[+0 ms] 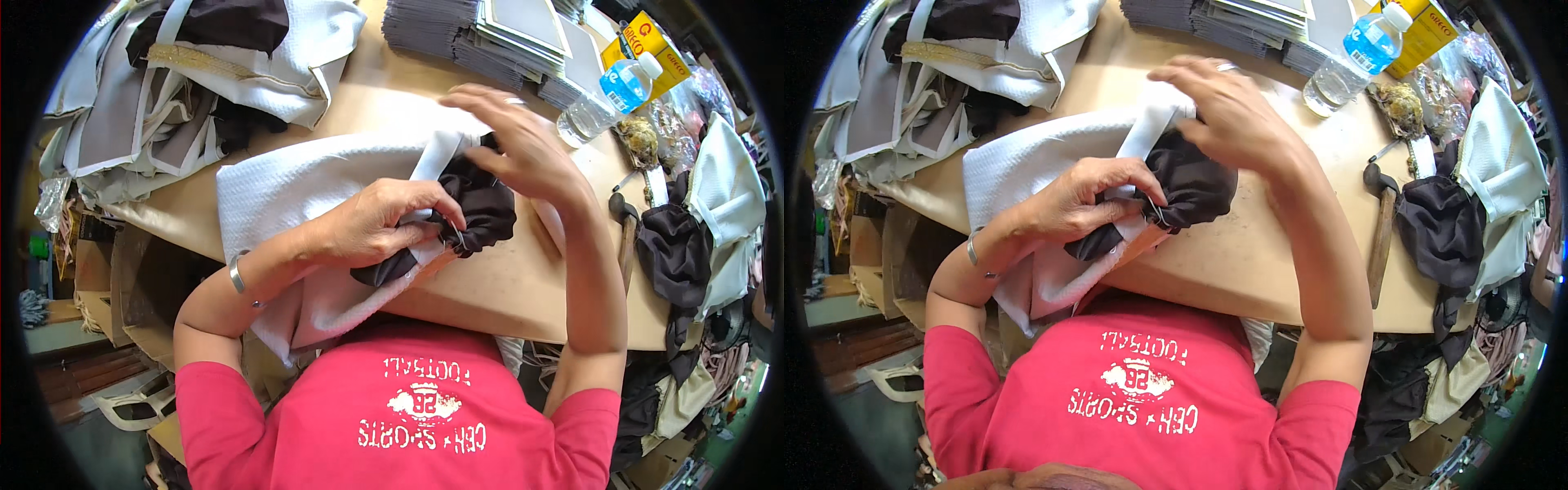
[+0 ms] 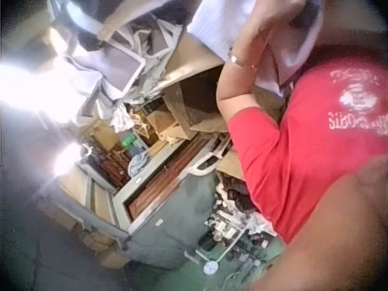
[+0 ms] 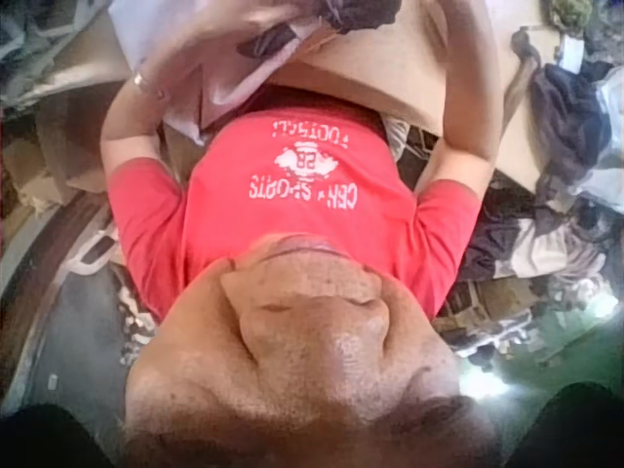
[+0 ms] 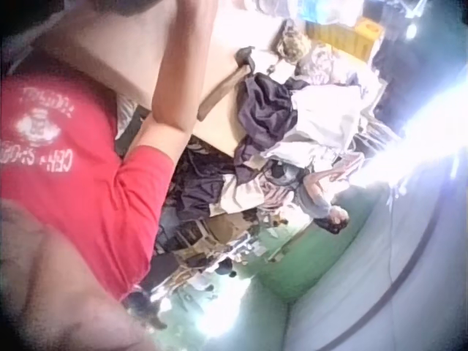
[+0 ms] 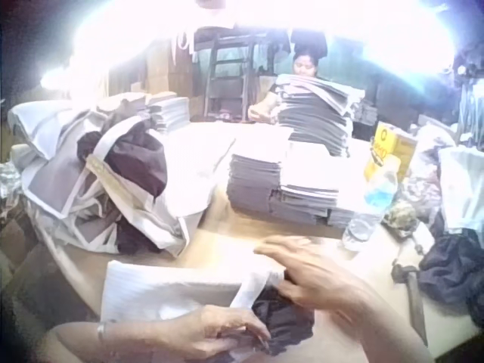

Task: The person applies glue to the braided strap and edges of a white textured bag, then attaches a brown fabric lining and a zipper, pressing the components together by hand.

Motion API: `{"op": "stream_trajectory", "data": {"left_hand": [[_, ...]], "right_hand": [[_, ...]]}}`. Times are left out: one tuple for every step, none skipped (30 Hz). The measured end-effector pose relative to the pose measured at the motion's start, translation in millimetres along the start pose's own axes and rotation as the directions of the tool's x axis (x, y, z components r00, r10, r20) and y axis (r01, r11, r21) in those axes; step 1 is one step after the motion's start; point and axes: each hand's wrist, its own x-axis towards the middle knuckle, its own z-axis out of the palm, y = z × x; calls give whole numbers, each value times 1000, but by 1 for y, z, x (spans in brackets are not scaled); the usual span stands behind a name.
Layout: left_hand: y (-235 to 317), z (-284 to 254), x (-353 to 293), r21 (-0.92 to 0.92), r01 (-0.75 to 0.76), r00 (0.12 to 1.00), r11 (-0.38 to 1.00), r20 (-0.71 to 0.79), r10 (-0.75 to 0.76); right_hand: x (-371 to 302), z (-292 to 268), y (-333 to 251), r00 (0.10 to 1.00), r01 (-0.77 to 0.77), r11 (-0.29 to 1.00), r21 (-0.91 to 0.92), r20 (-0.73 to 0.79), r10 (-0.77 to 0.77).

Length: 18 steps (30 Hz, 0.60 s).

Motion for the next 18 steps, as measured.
{"op": "stream_trajectory", "data": {"left_hand": [[2,1,-1,22,12,1000,1000,14,-12],[3,1,-2,42,25,999,999,27,-26],[3,0,-2,46,22,1000,999,17,-23],[4,-1,-4,50,21,1000,999,6,-22],[6,-2,-6,52,20,1000,998,17,-21],[8,-3,-7,55,17,999,998,28,-19],[13,-3,-8,13,-11,1000,1000,26,10],[21,-4,-6,16,-7,1000,1000,12,7],[29,-5,-2,21,-53,998,998,39,52],[36,-5,2,24,-98,993,995,66,96],[43,-6,4,46,-138,988,989,78,134],[53,-6,8,71,-182,980,981,91,175],[62,-6,13,97,-261,962,961,109,250],[70,-4,21,89,-278,957,956,116,267],[77,-2,28,71,-328,939,942,137,317],[85,-1,31,66,-369,922,927,148,357],[92,-2,33,68,-398,911,915,148,386],[98,-3,34,70,-424,899,903,148,411]], "right_hand": [[12,4,6,967,-130,990,62,229,113],[20,8,10,868,-270,958,91,453,202],[24,15,14,861,-251,964,89,476,180],[28,22,14,849,-225,970,92,506,149],[27,23,14,887,-180,979,101,446,117],[24,16,15,888,-170,980,99,446,109],[25,3,8,917,-192,968,160,381,119],[26,-12,0,940,-209,952,222,313,133],[24,-29,-7,951,-205,963,176,270,153],[22,-45,-14,959,-204,970,130,227,171],[21,-58,-18,969,-172,974,146,203,140],[20,-72,-23,978,-137,978,158,176,109],[18,-86,-32,980,-139,983,121,162,119],[11,-105,-40,979,-159,985,67,139,148],[8,-125,-45,955,-252,964,79,179,235],[5,-139,-50,928,-329,939,98,219,302],[-1,-145,-53,918,-394,901,181,124,376],[-1,-156,-56,912,-403,892,207,178,371]]}}
